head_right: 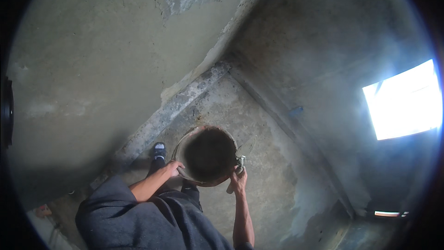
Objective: The person scoops plaster from a bucket using a trowel and applies and smooths it onto the wall surface repeatedly.
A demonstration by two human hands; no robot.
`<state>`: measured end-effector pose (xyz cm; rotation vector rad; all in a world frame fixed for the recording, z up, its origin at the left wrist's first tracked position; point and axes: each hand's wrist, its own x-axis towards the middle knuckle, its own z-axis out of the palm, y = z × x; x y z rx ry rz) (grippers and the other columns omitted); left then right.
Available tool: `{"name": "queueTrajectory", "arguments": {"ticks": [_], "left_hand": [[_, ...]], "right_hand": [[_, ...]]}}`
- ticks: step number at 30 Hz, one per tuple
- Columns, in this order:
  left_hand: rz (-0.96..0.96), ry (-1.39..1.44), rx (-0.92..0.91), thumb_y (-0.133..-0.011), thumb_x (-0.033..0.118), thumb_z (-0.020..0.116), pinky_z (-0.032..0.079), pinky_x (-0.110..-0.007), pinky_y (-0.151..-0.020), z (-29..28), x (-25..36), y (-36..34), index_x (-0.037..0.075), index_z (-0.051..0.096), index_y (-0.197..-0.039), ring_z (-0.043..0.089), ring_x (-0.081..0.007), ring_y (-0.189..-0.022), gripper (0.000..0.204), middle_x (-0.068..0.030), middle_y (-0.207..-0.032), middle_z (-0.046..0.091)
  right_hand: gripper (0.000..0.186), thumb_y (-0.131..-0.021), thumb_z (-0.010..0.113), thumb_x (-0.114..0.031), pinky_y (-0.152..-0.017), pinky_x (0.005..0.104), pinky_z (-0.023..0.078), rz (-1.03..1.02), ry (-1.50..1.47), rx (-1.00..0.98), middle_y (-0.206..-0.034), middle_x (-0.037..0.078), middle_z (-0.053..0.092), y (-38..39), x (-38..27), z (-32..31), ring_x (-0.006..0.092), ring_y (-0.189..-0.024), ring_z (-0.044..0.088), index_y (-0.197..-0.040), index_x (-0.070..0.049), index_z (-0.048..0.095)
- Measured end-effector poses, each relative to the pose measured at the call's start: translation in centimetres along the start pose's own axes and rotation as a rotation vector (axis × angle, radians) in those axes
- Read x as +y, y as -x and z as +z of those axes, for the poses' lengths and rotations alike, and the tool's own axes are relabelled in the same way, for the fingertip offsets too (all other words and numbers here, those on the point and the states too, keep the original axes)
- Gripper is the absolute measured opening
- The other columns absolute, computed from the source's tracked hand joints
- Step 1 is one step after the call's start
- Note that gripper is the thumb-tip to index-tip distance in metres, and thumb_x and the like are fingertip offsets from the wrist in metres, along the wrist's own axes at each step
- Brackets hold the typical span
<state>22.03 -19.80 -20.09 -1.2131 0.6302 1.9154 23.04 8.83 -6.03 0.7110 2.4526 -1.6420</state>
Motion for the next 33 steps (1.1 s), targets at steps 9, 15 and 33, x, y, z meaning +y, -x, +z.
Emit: {"name": "queueTrajectory", "arguments": {"ticks": [9,15,33], "left_hand": [[0.16,-0.535,0.633,-0.056,-0.014,0.061,0.049,-0.056,-0.074,-1.4,4.4,-2.5,-0.006,0.052,-0.109,0.057,-0.0379,-0.096,0.054,-0.0222,-0.108,0.054],[0.167,-0.929,0.859,-0.058,-0.007,0.068,0.052,-0.041,-0.068,-0.8,4.4,-1.7,-0.009,0.058,-0.106,0.062,-0.0318,-0.091,0.049,-0.0241,-0.106,0.061],[0.743,-1.749,0.875,-0.071,0.002,0.054,0.045,-0.04,-0.09,-2.3,7.2,1.4,0.014,0.057,-0.117,0.056,-0.0326,-0.108,0.048,-0.0146,-0.112,0.061]], "right_hand": [[0.023,-0.083,0.06,-0.013,-0.064,0.0295,0.048,0.333,-0.268,-0.004,-0.085,0.009,0.059,2.0,8.0,5.4,0.0156,-0.068,0.057,-0.099,0.001,0.054],[0.027,-0.083,0.058,-0.008,-0.074,0.0314,0.049,0.366,-0.313,-0.041,-0.095,0.012,0.06,5.5,21.7,11.9,0.0183,-0.085,0.058,-0.106,0.004,0.052],[0.025,-0.087,0.053,-0.02,-0.063,0.0507,0.045,-0.018,0.289,-0.32,-0.08,0.024,0.06,2.1,20.0,9.5,0.0448,-0.073,0.058,-0.101,0.0,0.051]]}}
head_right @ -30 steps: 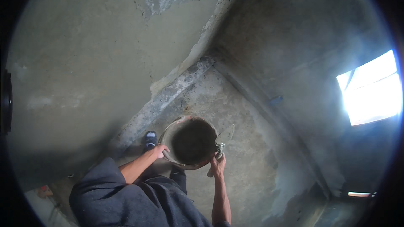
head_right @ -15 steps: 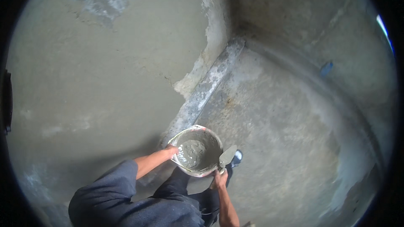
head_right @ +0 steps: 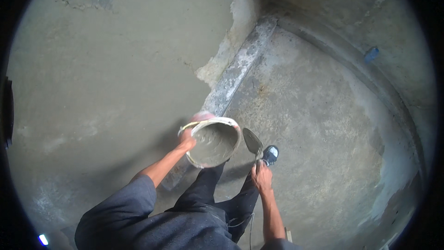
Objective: The person scoops plaster from a bucket using a trowel and applies and smooths it onto the wall surface repeatedly.
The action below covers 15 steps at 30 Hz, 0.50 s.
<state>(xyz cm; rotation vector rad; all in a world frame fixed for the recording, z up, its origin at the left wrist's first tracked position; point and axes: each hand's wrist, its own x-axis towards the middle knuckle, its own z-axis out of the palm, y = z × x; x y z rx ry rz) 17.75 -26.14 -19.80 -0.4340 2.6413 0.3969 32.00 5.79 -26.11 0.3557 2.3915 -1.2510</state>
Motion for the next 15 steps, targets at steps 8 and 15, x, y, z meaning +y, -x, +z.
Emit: {"name": "queueTrajectory", "arguments": {"ticks": [8,15], "left_hand": [[0.302,0.02,-0.119,-0.06,-0.006,0.048,0.047,-0.04,-0.084,-6.3,6.4,-5.7,0.01,0.06,-0.116,0.059,-0.0368,-0.101,0.059,-0.022,-0.104,0.062],[0.404,-0.018,-0.206,-0.062,-0.009,0.047,0.045,-0.04,-0.09,-7.5,8.4,-7.6,0.01,0.059,-0.118,0.055,-0.0355,-0.108,0.061,-0.0203,-0.111,0.06]], "right_hand": [[0.024,-0.083,0.053,-0.015,-0.068,0.0423,0.045,-0.335,0.395,-0.133,-0.087,0.015,0.053,-6.1,-6.6,1.7,0.0308,-0.078,0.057,-0.105,-0.003,0.054],[0.035,-0.084,0.049,-0.016,-0.076,0.0347,0.038,-0.49,0.719,0.12,-0.094,0.011,0.052,-9.5,-9.3,3.5,0.0229,-0.089,0.052,-0.116,-0.002,0.053]]}}
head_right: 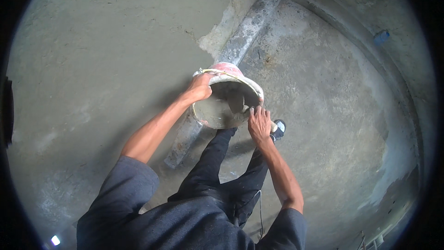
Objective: The person scoops plaster from a bucket using a trowel and applies and smooths it onto the wall surface repeatedly.
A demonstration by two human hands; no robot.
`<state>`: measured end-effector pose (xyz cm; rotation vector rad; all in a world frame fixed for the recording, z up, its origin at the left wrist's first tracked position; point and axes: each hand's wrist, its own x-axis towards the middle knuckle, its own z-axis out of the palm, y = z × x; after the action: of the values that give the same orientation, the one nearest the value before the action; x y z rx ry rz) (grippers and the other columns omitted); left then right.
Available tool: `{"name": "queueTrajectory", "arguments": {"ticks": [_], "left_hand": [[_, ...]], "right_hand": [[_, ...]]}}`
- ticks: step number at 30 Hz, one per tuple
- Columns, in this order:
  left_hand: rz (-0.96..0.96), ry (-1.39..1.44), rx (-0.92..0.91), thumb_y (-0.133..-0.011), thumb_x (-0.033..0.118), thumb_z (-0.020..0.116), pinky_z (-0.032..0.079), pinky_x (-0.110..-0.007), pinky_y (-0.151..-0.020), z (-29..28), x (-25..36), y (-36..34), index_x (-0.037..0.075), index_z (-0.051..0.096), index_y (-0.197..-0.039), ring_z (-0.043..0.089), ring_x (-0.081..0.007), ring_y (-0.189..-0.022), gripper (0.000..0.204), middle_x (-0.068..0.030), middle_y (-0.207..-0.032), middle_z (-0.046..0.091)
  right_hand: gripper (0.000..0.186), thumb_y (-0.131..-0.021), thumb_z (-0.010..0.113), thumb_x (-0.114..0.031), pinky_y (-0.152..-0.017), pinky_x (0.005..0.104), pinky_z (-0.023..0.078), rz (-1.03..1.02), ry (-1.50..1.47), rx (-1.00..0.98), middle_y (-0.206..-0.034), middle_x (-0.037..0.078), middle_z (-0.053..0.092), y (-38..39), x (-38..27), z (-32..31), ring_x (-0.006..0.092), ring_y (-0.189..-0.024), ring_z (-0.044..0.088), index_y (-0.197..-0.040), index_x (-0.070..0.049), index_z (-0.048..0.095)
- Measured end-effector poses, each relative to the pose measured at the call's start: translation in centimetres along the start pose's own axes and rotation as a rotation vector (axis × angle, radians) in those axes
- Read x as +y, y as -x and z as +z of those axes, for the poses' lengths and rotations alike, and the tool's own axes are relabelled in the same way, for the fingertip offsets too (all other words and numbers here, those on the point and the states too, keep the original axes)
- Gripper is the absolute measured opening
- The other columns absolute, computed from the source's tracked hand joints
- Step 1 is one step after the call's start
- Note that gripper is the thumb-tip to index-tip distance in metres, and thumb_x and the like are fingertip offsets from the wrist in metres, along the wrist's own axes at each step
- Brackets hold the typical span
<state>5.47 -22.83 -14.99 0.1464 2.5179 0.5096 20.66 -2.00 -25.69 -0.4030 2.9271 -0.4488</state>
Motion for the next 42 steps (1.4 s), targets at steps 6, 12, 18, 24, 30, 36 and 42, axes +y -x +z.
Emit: {"name": "queueTrajectory", "arguments": {"ticks": [6,12,18,24,30,36,42], "left_hand": [[-0.006,-0.038,-0.09,-0.065,-0.007,0.05,0.046,-0.041,-0.088,-0.8,2.2,-0.8,0.008,0.06,-0.114,0.057,-0.0355,-0.105,0.052,-0.0206,-0.107,0.062],[0.054,-0.105,-0.042,-0.067,-0.003,0.055,0.048,-0.042,-0.084,0.0,2.4,-0.5,0.002,0.064,-0.102,0.06,-0.0357,-0.098,0.036,-0.0208,-0.101,0.063],[-0.005,-0.147,-0.091,-0.067,-0.005,0.052,0.047,-0.043,-0.086,0.5,3.4,-0.4,0.006,0.064,-0.107,0.057,-0.036,-0.103,0.043,-0.0198,-0.105,0.063],[0.02,-0.121,-0.05,-0.065,-0.005,0.053,0.047,-0.045,-0.085,0.9,2.7,-0.2,0.006,0.063,-0.107,0.058,-0.037,-0.099,0.045,-0.0208,-0.104,0.062],[-0.025,-0.081,0.011,-0.066,-0.003,0.054,0.047,-0.043,-0.085,1.3,-0.6,0.0,0.006,0.063,-0.106,0.059,-0.0368,-0.1,0.042,-0.0199,-0.102,0.063],[-0.231,0.116,0.172,-0.067,-0.001,0.054,0.046,-0.043,-0.085,4.0,-6.6,2.7,0.004,0.063,-0.101,0.058,-0.0389,-0.099,0.036,-0.0209,-0.1,0.063],[-0.62,0.415,0.3,-0.065,-0.003,0.053,0.047,-0.038,-0.082,9.5,-10.8,4.6,-0.003,0.062,-0.095,0.061,-0.0351,-0.095,0.031,-0.0227,-0.09,0.064]], "right_hand": [[0.023,-0.079,0.053,-0.015,-0.076,0.0371,0.04,-0.09,0.157,0.025,-0.09,0.01,0.049,-2.1,-0.5,-0.4,0.0235,-0.086,0.052,-0.097,-0.003,0.061],[0.023,-0.078,0.054,-0.018,-0.077,0.0375,0.037,-0.192,0.326,-0.006,-0.087,0.009,0.054,-3.9,-1.6,-1.2,0.0232,-0.089,0.051,-0.094,-0.005,0.064],[0.02,-0.077,0.054,-0.017,-0.086,0.0376,0.033,-0.232,0.368,-0.199,-0.099,0.009,0.058,-4.5,-3.8,-0.3,0.0218,-0.103,0.051,-0.088,-0.011,0.07],[0.018,-0.079,0.053,-0.016,-0.083,0.0359,0.034,-0.264,0.147,-0.163,-0.093,0.008,0.061,-4.5,-4.1,0.8,0.0206,-0.098,0.054,-0.086,-0.011,0.069],[0.029,-0.08,0.062,-0.026,-0.078,0.0424,0.047,0.098,-0.65,-0.493,-0.091,0.019,0.065,-1.6,-2.3,2.2,0.0354,-0.088,0.062,-0.103,-0.009,0.066],[0.038,-0.079,0.066,-0.023,-0.075,0.0404,0.047,0.213,-1.069,-0.441,-0.09,0.023,0.063,4.5,-2.3,0.5,0.0384,-0.085,0.061,-0.112,-0.004,0.061],[0.043,-0.079,0.068,-0.016,-0.081,0.0364,0.046,0.358,-1.064,-0.241,-0.101,0.022,0.061,4.4,-1.7,-5.6,0.032,-0.095,0.061,-0.115,0.004,0.056]]}}
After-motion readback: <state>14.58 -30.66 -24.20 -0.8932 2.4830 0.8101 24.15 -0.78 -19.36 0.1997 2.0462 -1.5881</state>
